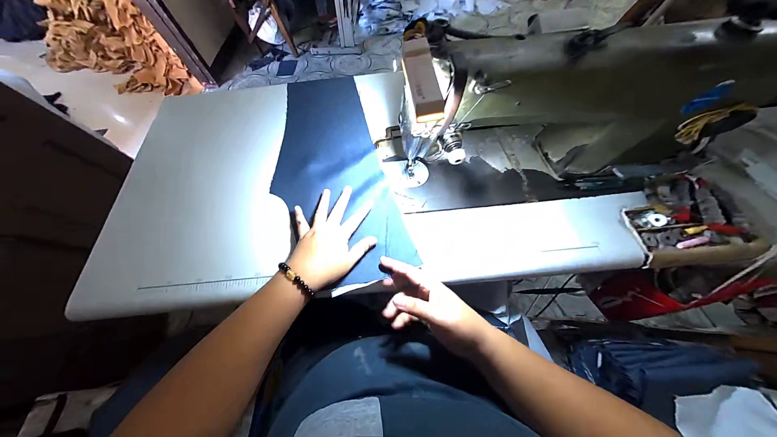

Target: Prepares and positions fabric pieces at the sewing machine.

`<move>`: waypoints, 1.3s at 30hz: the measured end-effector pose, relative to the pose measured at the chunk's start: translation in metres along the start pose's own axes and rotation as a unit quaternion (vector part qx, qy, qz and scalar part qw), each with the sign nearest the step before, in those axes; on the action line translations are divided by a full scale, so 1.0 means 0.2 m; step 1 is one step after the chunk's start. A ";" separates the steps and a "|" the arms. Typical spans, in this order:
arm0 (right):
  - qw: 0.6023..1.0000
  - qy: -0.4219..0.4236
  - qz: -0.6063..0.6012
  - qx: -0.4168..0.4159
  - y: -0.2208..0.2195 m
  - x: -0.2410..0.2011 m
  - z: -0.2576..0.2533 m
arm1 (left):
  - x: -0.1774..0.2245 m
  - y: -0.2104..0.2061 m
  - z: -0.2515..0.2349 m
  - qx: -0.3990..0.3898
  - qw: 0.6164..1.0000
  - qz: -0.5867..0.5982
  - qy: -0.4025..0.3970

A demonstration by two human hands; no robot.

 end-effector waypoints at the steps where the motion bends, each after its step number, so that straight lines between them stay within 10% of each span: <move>1: 1.000 0.019 0.012 0.004 0.01 -0.02 0.01 | 0.00 -0.04 0.00 -0.032 0.999 -0.007 0.003; 4: 0.972 0.161 0.170 0.032 0.05 -0.16 0.05 | 0.05 0.00 0.01 0.043 0.999 -0.012 -0.025; 11: 0.713 0.316 0.623 0.060 0.07 -0.24 0.03 | 0.20 -0.02 -0.10 0.054 0.995 -0.012 -0.083; 15: 0.698 0.303 0.647 0.052 0.08 -0.20 -0.01 | 0.24 0.09 0.00 0.173 0.977 0.068 -0.104; 39: 0.668 0.404 0.622 0.062 0.07 -0.23 0.03 | 0.29 0.08 0.20 0.278 0.935 0.123 -0.183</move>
Point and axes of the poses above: each hand's wrist, its own z-axis away from the middle knuckle, its own y-axis out of the back of the hand, x = y × z, the point moved 9 cm from there along -z, towards the middle knuckle, and after that the axes turned 12 degrees about -z, right-handed, at the moved point
